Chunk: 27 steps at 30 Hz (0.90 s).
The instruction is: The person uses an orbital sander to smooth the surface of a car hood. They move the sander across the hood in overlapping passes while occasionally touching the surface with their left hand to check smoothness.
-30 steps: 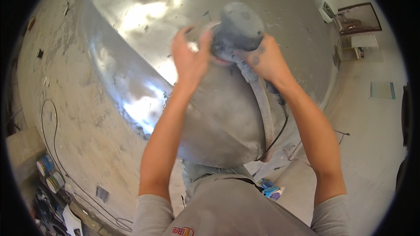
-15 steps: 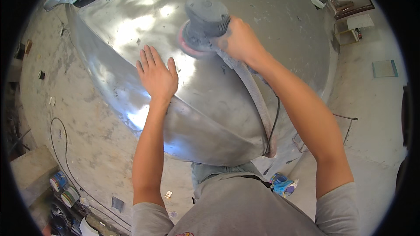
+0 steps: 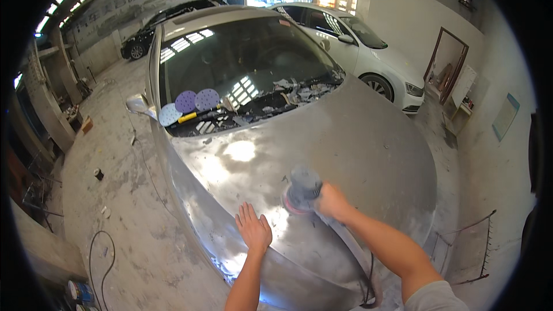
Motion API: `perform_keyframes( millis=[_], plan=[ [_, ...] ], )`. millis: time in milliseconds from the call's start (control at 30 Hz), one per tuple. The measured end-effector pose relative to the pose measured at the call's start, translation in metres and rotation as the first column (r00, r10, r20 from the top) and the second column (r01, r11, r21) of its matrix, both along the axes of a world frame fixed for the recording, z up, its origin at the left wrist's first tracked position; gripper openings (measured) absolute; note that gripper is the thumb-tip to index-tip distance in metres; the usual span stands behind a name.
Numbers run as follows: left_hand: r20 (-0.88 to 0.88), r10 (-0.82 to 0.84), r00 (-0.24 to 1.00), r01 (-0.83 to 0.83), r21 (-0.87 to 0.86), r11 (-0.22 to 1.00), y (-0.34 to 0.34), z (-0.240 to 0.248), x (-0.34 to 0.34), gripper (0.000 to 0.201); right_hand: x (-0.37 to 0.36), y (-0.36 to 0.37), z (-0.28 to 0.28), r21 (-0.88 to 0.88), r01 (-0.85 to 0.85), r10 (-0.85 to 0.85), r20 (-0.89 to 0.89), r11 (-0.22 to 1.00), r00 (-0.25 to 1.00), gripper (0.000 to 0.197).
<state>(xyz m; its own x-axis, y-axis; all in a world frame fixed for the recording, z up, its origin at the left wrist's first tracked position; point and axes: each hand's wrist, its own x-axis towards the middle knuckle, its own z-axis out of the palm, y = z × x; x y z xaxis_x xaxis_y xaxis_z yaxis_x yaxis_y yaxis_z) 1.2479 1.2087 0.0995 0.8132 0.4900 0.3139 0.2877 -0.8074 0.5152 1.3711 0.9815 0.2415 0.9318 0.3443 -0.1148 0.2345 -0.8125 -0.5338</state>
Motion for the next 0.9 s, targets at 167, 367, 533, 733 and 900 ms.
perform_keyframes(
  millis=[167, 367, 533, 733, 900],
  plan=[
    [-0.02, 0.025, 0.999, -0.025, 0.001, 1.0, 0.001, -0.007, 0.008, 0.064, -0.022, -0.013, 0.006, -0.238, -0.206, 0.168, -0.168, 0.949, 0.971, 0.051],
    [-0.03, 0.041, 0.999, -0.039, 0.077, 0.996, 0.004, -0.011, 0.011, 0.065, -0.021, -0.002, 0.008, -0.024, -0.077, 0.074, -0.111, 0.997, 0.991, 0.049],
    [-0.122, -0.017, 0.992, 0.027, 0.082, 0.996, 0.027, 0.001, 0.025, 0.072, -0.045, -0.032, -0.002, -0.034, -0.094, 0.087, -0.159, 0.995, 0.983, 0.05],
    [-0.245, -0.113, 0.963, 0.149, 0.137, 0.979, 0.08, 0.017, 0.063, 0.086, -0.031, -0.019, -0.025, -0.023, 0.023, -0.027, -0.169, 0.999, 0.985, 0.045],
    [-0.247, -0.193, 0.95, 0.236, 0.161, 0.958, 0.112, 0.019, 0.085, 0.09, -0.047, -0.002, -0.035, 0.156, 0.126, -0.083, -0.255, 0.98, 0.963, 0.049]
  ],
)
